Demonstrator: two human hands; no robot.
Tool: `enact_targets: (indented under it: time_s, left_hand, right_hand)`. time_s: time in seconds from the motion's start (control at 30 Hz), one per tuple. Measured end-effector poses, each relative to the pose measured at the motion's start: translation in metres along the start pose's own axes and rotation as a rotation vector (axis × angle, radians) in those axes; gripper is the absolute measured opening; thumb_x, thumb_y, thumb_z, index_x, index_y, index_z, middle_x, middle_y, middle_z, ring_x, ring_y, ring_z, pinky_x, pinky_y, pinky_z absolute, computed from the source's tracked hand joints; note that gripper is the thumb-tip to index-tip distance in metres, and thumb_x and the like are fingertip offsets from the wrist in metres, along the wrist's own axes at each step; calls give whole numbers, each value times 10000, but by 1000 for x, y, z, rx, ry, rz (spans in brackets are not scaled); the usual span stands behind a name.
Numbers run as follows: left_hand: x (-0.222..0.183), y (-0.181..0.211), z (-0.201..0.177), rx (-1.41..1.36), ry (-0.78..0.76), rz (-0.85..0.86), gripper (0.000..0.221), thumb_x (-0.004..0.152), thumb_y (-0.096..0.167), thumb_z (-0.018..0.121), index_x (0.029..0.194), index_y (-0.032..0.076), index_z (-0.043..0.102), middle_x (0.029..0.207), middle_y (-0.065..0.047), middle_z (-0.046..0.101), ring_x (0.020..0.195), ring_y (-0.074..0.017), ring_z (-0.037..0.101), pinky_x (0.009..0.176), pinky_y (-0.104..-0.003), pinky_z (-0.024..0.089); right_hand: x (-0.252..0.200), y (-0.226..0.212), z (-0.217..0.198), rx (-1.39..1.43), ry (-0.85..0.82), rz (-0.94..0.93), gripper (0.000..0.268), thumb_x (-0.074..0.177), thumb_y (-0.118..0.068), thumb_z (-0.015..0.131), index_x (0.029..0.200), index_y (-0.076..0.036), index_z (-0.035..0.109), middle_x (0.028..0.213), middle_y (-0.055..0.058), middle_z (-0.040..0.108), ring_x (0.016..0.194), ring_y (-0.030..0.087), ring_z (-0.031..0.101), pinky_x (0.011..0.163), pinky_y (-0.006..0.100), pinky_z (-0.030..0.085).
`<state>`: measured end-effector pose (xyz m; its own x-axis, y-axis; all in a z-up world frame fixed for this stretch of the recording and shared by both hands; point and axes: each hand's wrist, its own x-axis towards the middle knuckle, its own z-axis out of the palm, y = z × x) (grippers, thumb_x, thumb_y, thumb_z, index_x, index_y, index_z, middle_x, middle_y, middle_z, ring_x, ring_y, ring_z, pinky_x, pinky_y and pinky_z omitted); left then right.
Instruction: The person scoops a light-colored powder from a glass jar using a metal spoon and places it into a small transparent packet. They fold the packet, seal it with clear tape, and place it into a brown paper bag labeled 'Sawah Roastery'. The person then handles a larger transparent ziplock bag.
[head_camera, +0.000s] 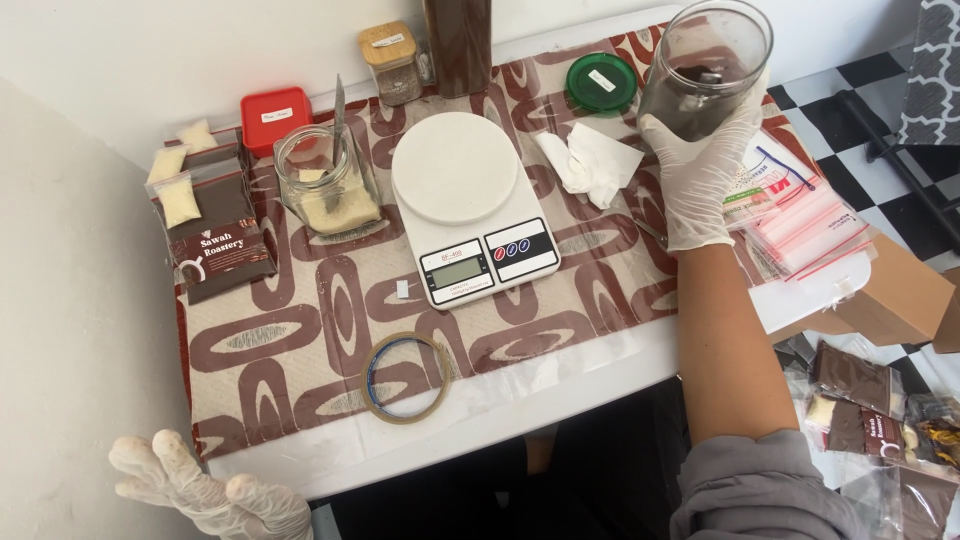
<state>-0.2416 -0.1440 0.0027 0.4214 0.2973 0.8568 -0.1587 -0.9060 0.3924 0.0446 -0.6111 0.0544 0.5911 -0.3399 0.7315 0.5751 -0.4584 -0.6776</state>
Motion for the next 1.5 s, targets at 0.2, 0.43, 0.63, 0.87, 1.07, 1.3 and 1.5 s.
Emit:
enact_targets:
  time_s: [0.2,0.43,0.63,0.87,1.07,1.3,1.5]
  left_hand:
    - [6,14,4,8,35,-14,639,1154,351,215,1583,-100,362,1676,-293,267,1619,-418,196,1328,-578,-73]
    - [17,25,-19,68,-145,-74,667,1149,413,214,1590,-81,291,1662,-362,226,1607,-479,150,1339,-594,-30]
    - [14,15,-18,-34,-147,-110,645,1133,422,285,1622,4,251,1714,-252,139,1644,-364,102,1371,-562,-58]
    - [32,23,-23,-177,-174,-242,549,1108,319,304,1553,9,392,1648,-235,356,1615,-336,207,1346,-525,-78]
    - [151,60,-2,-677,-884,-839,578,1021,467,249,1482,197,469,1412,-114,652,1252,-219,666,1109,-422,459]
    - [152,28,105,-556,-1089,-1031,819,832,722,273,1492,315,537,1322,-84,679,1294,-237,588,1108,-463,422]
    - [126,2,152,-743,-757,-508,497,1078,354,377,1422,49,568,1463,-111,604,1422,-194,508,1244,-316,320]
  right_hand:
    - [1,-10,11,79,-96,85,894,788,153,882,1475,-53,349,1438,191,537,1372,327,529,1223,442,387]
    - [-20,-9,-11,-286,-120,42,1164,1046,-92,1030,1616,-74,15,1662,267,385,1491,369,483,1317,452,395]
    - [-40,-44,13,-493,-814,-241,438,947,32,585,1380,-18,546,1306,277,529,1202,422,445,1002,508,354]
    - [-26,-79,30,-366,-717,-323,438,1103,142,446,1500,101,628,1348,293,679,1273,431,608,1146,475,430]
    - [-39,-247,80,144,-628,-183,419,1070,256,547,1465,118,528,1463,327,554,1375,423,544,1252,486,430]
    - [-53,-260,80,-46,-599,-186,394,1094,188,534,1469,74,571,1435,284,590,1365,391,527,1196,466,434]
    - [-57,-266,91,354,-417,796,260,950,-233,669,1172,-121,742,1119,-38,713,1103,91,703,1098,195,559]
